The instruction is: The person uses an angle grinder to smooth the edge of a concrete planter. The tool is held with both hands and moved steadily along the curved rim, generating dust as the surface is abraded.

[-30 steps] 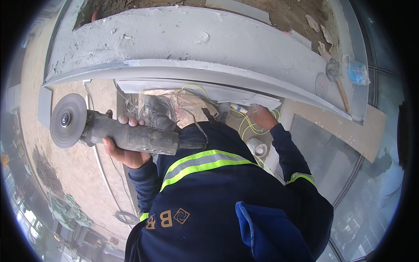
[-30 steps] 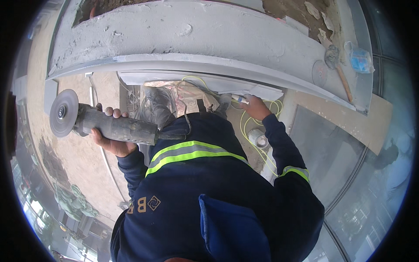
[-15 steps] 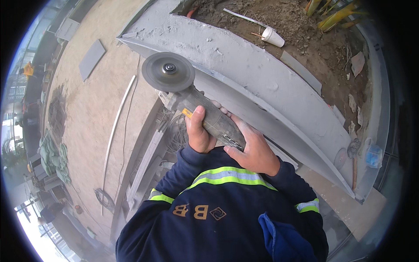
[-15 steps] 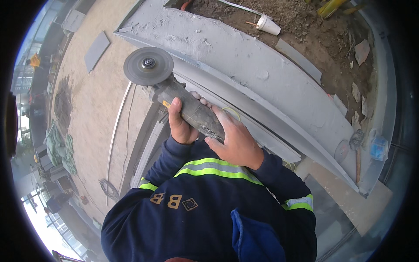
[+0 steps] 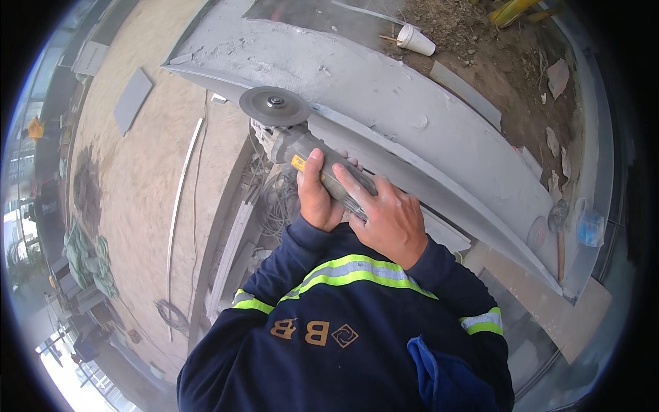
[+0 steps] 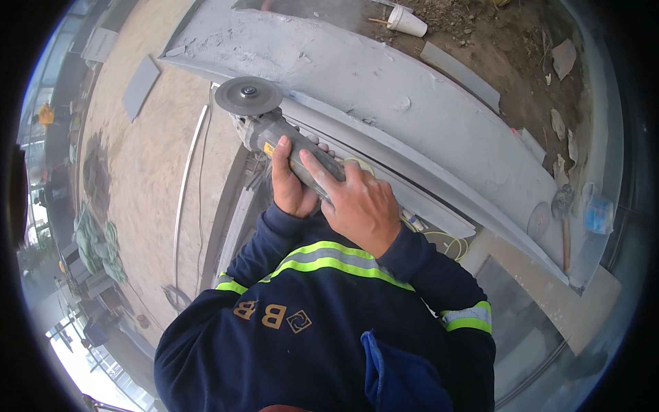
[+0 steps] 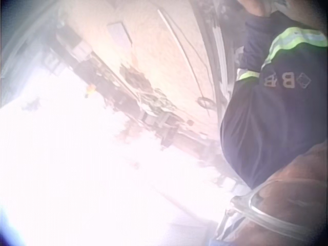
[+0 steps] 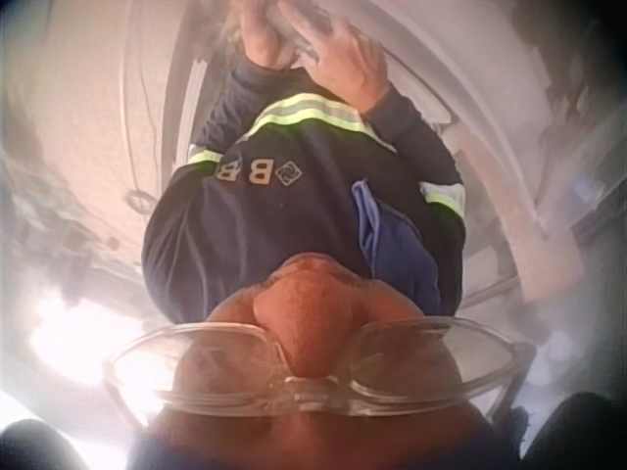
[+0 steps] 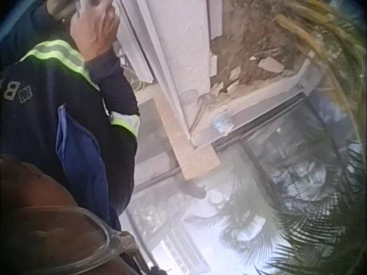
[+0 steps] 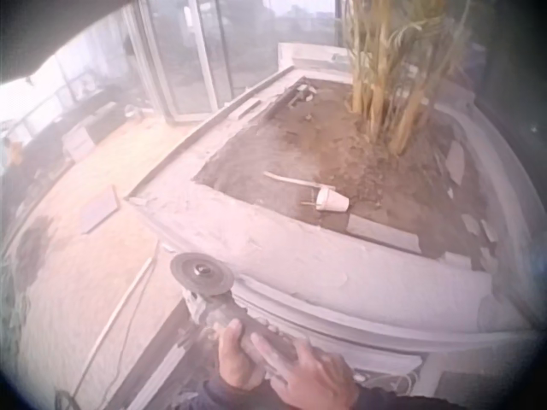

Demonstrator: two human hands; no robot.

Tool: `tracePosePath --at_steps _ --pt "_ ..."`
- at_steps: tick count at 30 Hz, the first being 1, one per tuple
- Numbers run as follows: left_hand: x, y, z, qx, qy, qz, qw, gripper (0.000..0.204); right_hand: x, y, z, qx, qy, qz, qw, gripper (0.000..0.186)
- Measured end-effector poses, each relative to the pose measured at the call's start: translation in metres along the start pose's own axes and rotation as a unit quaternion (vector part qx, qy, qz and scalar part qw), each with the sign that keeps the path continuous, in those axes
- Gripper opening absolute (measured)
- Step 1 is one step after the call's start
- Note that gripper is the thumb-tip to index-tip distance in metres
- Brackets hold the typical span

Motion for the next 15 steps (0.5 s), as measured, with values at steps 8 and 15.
tracePosePath --at_steps 8,15 --pt "0.009 0.013 0.004 -0.001 -0.018 0.023 1.000 0.060 0.013 -0.003 -0.007 -0.023 0.056 0.104 0.993 0.090" --pt "0.018 0.018 0.043 0.043 -0.059 0.003 0.997 0.059 0.048 -0.006 -0.021 0.022 0.036 0.009 0.999 0.091"
Point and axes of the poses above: each hand's wrist, its own x-axis towards the middle knuckle, its own y-axis out of the back of the hand, z = x × y, the point moved 6 cm from there along x, towards the middle knuckle, and after that the axes turned 8 degrees about -z, right-handed, at the moved point
